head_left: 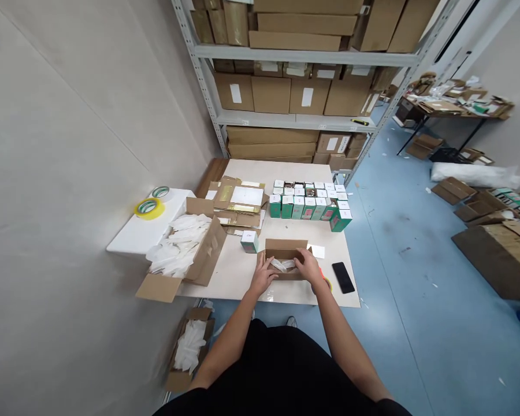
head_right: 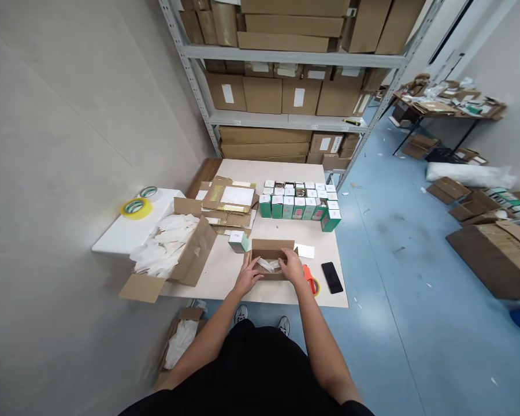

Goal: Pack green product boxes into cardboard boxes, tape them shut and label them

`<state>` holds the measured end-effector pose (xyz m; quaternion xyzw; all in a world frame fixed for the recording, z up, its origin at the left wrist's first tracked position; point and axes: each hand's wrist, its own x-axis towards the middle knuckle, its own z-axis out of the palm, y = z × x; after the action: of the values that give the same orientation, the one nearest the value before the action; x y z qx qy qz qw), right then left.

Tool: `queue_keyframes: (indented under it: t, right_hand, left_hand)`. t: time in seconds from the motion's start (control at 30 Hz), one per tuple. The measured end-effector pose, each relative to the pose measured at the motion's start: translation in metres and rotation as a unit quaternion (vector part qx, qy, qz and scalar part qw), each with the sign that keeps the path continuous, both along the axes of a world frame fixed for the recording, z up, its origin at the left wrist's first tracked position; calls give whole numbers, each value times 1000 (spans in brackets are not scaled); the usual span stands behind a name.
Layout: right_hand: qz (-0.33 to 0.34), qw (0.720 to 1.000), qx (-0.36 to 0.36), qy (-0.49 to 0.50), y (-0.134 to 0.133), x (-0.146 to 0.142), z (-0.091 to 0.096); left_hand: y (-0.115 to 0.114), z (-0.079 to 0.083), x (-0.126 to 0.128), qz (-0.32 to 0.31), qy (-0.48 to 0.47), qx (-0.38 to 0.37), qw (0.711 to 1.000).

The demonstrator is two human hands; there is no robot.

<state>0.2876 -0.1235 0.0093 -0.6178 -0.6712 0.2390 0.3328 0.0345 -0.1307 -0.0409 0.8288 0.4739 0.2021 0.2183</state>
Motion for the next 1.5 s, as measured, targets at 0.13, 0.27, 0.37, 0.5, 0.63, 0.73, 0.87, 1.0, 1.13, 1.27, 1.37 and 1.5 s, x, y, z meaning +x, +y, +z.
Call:
queue_keyframes:
  t: [0.13,0.27,0.37,0.5,0.63,0.73,0.87,1.0,1.13,1.27,1.37,1.5]
  right_hand:
    - [-46,999,10,3,2,-8,-1]
    - [-79,997,6,0,4,-27,0]
    - [-101,995,-4,-6,6,-37,1]
    - [-141,990,-5,-13,6,-40,2]
    - [-187,982,5,-20,3,-24,-1]
    - [-245,969,13,-39,-5,10,-7]
    - [-319,945,-10,-72,-26,79,-30]
    - [-389,913,-81,-90,-51,153,-74]
    - [-415,888,-171,-99,-67,204,-124]
    - [-393,884,-224,-118,-67,225,-160]
    - [-368,893,-223,-134,-60,229,-176]
    - [-347,900,-222,-141,-51,228,-189]
  left_hand:
    - [17,-12,-3,-19,15,-21,999]
    - [34,-30,-13,-27,40,-73,996]
    - [40,-42,-19,-31,49,-104,993]
    - [39,-49,-18,-53,37,-99,993]
    - [37,-47,-14,-54,42,-90,994]
    - [40,-45,-10,-52,47,-66,995]
    - [44,-42,-3,-38,66,-59,995]
    - [45,-43,5,-51,89,-64,993]
    - [42,-45,13,-46,111,-65,991]
    - [37,-46,20,-35,136,-59,988]
    - [34,-45,21,-30,147,-61,987]
    - [33,-44,21,-24,164,-70,984]
